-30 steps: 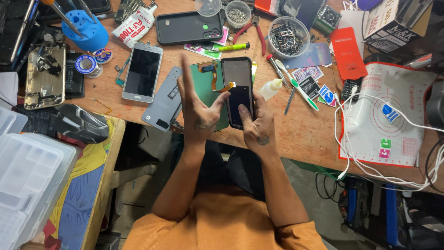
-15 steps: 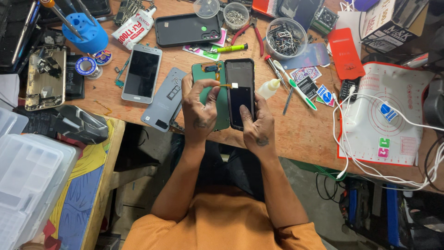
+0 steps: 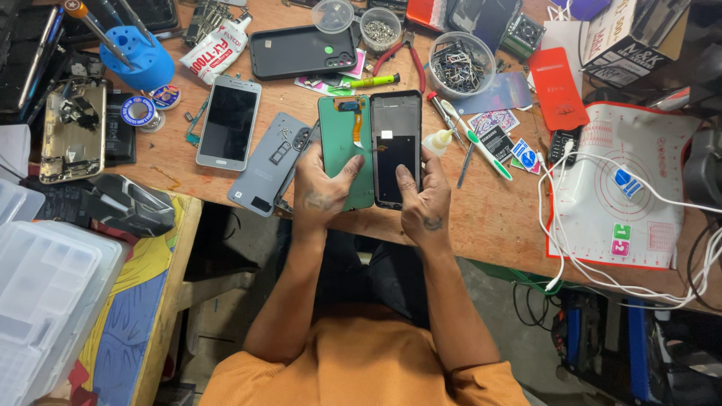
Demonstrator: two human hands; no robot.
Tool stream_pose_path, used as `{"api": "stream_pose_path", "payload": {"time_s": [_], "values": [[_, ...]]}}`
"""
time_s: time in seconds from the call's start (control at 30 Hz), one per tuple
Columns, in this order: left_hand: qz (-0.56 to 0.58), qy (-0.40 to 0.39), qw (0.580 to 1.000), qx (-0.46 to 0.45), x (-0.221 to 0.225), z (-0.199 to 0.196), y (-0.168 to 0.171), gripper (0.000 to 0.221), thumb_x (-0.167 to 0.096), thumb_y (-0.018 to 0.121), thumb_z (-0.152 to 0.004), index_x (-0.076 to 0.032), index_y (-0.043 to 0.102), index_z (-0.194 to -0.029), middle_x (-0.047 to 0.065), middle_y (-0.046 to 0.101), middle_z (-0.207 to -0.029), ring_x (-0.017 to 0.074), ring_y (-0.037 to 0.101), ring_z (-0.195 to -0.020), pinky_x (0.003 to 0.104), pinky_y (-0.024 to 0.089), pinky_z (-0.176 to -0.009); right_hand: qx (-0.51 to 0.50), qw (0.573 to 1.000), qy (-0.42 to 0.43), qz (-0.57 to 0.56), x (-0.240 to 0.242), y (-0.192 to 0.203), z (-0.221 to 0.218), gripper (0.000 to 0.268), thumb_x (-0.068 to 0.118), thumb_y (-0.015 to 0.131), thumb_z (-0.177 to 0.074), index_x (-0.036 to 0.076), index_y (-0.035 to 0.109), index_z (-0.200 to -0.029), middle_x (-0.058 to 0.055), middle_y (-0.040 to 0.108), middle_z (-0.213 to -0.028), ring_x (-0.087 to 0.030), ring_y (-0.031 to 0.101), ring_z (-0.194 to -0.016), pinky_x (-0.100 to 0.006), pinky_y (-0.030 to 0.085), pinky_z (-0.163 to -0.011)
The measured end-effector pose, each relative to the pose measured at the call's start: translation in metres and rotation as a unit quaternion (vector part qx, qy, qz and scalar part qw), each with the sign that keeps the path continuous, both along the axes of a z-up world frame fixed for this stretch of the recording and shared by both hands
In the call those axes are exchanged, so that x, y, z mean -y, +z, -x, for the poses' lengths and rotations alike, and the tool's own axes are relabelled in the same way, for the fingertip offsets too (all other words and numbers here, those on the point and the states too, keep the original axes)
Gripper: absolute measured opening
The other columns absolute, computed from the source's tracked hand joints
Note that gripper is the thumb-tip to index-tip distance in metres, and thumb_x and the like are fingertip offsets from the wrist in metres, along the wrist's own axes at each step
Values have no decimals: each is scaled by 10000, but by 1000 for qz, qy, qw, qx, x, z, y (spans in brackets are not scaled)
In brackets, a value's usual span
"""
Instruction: The person disassembles a smartphone by separating the screen assembly from the chassis and then uses tweezers to remove small internal components and adhesive pieces from the phone's frame. The work is performed on a cluttered workbench with various tools and phone parts visible.
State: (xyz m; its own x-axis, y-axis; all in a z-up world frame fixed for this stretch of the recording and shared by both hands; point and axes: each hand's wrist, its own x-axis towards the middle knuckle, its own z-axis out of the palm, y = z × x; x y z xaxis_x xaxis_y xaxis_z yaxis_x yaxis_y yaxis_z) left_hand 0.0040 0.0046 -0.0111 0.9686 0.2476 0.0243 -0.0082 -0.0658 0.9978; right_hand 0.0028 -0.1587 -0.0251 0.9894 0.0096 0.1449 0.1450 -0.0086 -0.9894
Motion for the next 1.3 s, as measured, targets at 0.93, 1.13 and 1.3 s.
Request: {"api": "stream_pose_path", "payload": {"time_s": [0.93,1.13,1.3], "values": [[272,-89,957,51,-34,18,-26,327,-212,738,-973,42,666,-1166,88,735,-995,113,671,-877,254,562,-838,-129,928,101,-334,-7,-24,-8,400,18,582,-1031,-61,462,-1404,-160,678,-1188,-184,713,-1040,-337,616,-913],[267,-84,959,32,-34,16,-24,352,-224,745,-961,39,669,-1181,85,737,-1011,117,666,-895,254,558,-844,-143,920,110,-348,-6,-25,-12,399,15,592,-1016,-47,484,-1396,-151,680,-1201,-176,709,-1050,-316,599,-940],[219,-67,973,2,-30,21,-24,383,-263,727,-940,10,680,-1205,85,746,-995,130,670,-882,273,567,-820,-101,947,66,-299,-10,-21,-10,384,12,604,-1025,-44,484,-1386,-132,678,-1206,-157,687,-1079,-316,584,-983]]}}
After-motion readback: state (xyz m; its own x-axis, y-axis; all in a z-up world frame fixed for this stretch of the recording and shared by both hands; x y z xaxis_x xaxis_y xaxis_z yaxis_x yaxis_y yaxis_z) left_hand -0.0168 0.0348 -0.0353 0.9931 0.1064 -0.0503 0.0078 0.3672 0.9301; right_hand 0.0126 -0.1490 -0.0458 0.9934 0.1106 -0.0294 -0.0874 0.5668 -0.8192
